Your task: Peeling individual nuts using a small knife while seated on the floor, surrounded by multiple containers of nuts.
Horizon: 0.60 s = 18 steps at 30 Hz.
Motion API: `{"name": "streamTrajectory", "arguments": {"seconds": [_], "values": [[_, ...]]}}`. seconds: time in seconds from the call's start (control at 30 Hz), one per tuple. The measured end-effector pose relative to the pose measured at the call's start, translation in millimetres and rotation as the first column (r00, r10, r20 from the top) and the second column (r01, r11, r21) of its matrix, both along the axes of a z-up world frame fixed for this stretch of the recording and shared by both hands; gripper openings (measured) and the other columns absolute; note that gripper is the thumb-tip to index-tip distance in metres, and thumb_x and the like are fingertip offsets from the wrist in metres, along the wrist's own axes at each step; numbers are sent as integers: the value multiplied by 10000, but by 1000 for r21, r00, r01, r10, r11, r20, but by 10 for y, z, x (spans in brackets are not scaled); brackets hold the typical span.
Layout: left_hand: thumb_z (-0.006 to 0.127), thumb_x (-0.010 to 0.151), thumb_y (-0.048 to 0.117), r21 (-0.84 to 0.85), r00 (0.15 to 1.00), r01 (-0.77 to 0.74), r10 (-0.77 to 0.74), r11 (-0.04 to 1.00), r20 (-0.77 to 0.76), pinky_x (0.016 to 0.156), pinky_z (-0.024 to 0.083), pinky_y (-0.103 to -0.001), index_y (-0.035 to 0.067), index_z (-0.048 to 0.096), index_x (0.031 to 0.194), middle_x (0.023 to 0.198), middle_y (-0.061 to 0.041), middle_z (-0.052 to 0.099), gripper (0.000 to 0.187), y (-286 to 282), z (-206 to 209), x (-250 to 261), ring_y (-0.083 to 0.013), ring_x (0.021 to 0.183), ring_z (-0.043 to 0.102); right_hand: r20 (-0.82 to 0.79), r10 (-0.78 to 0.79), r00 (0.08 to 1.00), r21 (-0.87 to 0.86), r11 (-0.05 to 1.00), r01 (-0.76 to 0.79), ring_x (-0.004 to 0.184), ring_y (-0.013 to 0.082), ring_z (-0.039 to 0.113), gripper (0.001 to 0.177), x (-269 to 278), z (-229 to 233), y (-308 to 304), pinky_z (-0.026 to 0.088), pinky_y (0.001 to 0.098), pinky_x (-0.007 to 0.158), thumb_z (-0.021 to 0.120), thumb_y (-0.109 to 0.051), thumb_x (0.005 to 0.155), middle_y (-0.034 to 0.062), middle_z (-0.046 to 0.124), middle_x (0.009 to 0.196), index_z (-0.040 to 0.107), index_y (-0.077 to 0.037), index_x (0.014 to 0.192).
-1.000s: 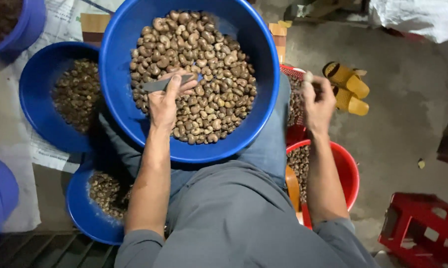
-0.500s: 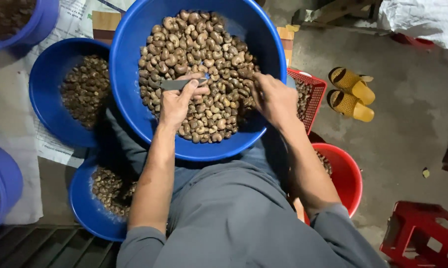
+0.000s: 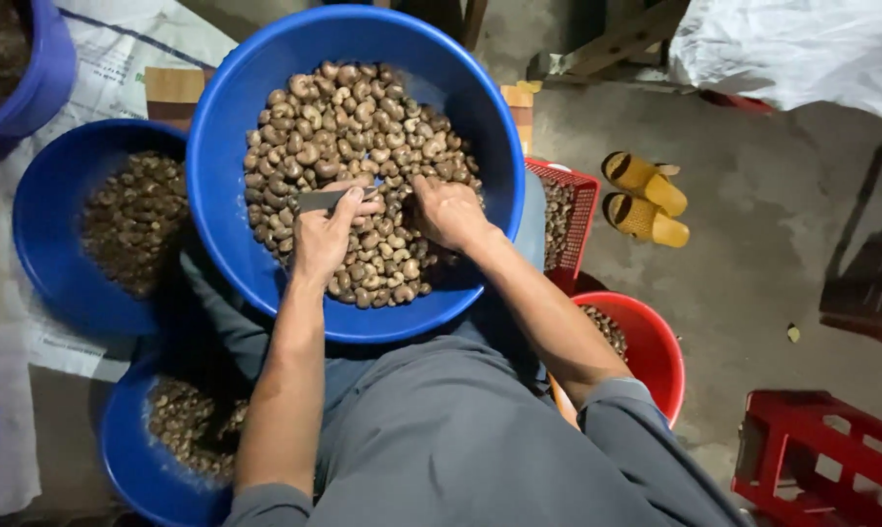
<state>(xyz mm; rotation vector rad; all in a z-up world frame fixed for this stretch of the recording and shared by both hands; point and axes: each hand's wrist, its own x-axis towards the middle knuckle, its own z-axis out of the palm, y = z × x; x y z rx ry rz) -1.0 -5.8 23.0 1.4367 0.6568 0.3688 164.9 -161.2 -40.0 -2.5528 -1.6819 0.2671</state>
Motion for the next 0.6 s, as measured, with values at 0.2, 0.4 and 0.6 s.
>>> {"name": "streamTrajectory", "arguments": {"seconds": [0.2, 0.4, 0.6], "values": [[597, 1100, 245, 98, 998, -21, 15, 995, 69, 803, 630, -394, -5, 713, 1237, 1143, -275, 729, 307, 6, -10, 22, -387, 1059, 722, -874, -191, 447, 47, 881, 470, 808, 343, 771, 332, -107, 568, 195, 632, 457, 656, 704, -308, 942, 152, 737, 975, 613, -97, 1182], [626, 1099, 245, 176, 992, -76, 57, 981, 109, 892, 600, -399, 18, 713, 1240, 1239, -249, 701, 281, 68, -165, -31, -327, 1192, 650, -997, 61, -55, 25, 861, 508, 828, 313, 788, 428, -217, 370, 457, 667, 416, 669, 606, -150, 1031, 233, 735, 1039, 431, -5, 1393], [651, 1061, 196, 203, 991, -94, 71, 975, 117, 979, 563, -529, 25, 749, 1169, 1233, -255, 706, 225, 37, -149, 21, -409, 1226, 636, -977, 76, -200, -52, 823, 566, 818, 264, 793, 455, -212, 479, 439, 701, 355, 682, 672, -76, 998, 186, 738, 1025, 497, 6, 1410]]}}
